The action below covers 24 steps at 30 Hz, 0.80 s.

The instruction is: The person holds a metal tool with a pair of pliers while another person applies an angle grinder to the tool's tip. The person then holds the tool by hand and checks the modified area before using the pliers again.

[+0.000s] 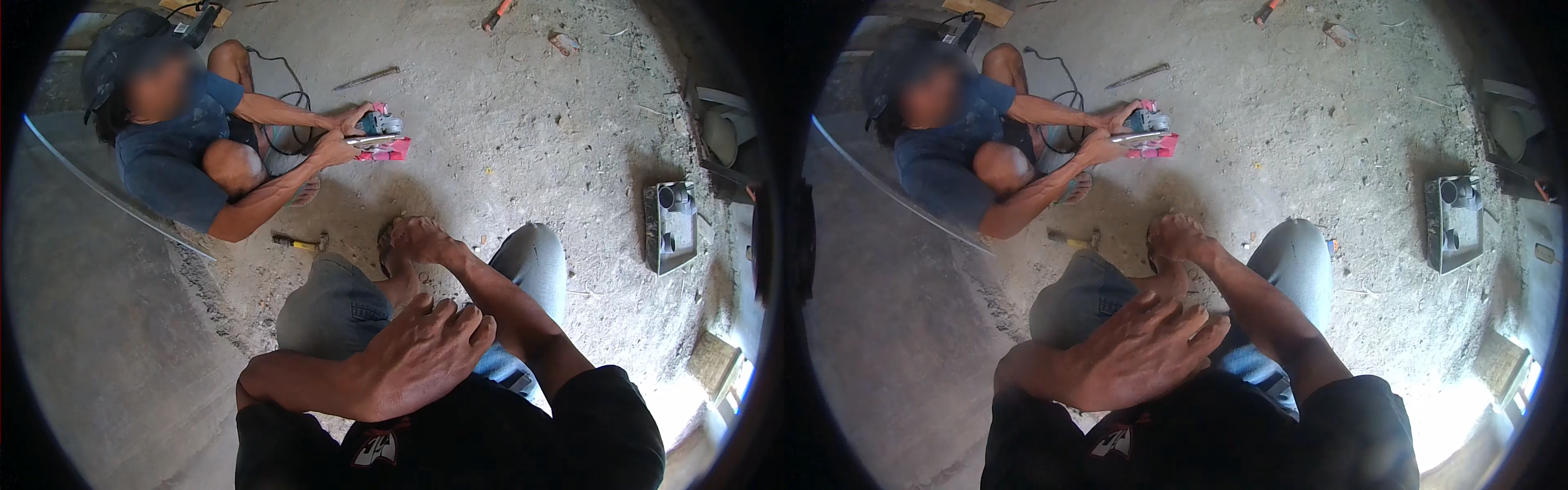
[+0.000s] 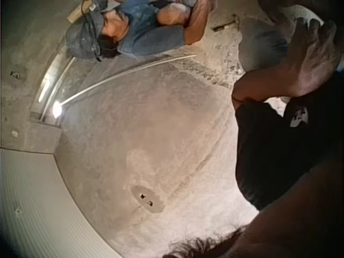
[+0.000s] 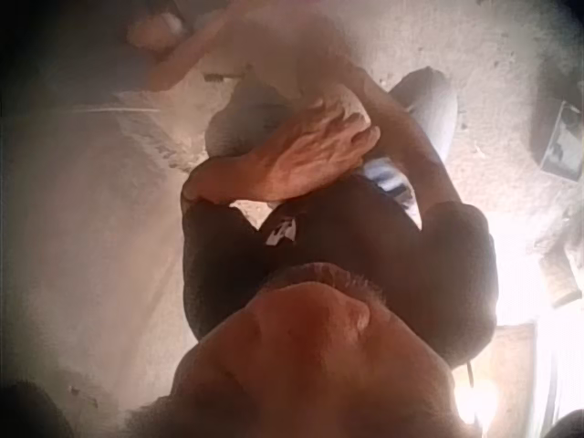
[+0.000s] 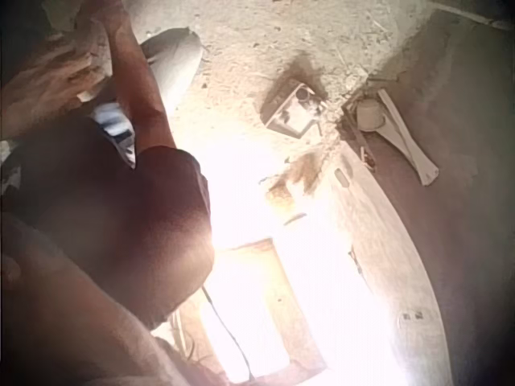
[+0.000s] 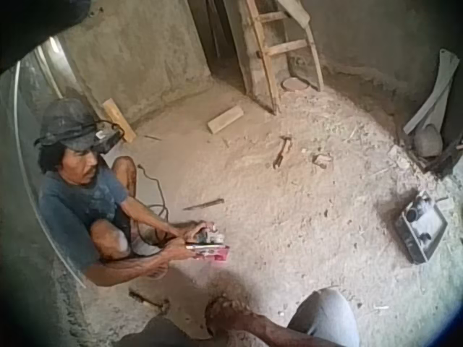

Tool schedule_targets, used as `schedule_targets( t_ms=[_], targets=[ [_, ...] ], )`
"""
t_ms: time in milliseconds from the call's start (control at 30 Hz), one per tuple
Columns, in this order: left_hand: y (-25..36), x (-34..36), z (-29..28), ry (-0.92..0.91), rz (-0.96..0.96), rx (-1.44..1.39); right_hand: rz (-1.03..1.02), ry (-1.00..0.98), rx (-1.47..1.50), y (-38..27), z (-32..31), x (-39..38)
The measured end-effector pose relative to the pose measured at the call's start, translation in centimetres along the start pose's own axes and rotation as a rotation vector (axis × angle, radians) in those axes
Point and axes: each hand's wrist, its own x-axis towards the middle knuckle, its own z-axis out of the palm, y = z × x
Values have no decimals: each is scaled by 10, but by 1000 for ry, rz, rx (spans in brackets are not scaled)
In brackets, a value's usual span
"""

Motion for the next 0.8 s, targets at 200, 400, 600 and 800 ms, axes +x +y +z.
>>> schedule_targets(
  t_ms=[200, 400, 600, 800],
  targets=[
    [-1, 2, 0, -13, -12, -4, -68, -7, -20, 3, -1, 1],
    [0, 5, -1, -16, -23, -22, -139, 44, -108, 10, 4, 3],
    [-1, 3, -6, -62, -20, -11, -11, -7, -29, 2, 1, 8],
    [-1, 9, -3, -55, -30, -18, 91, 85, 67, 22, 7, 14]
  ],
)
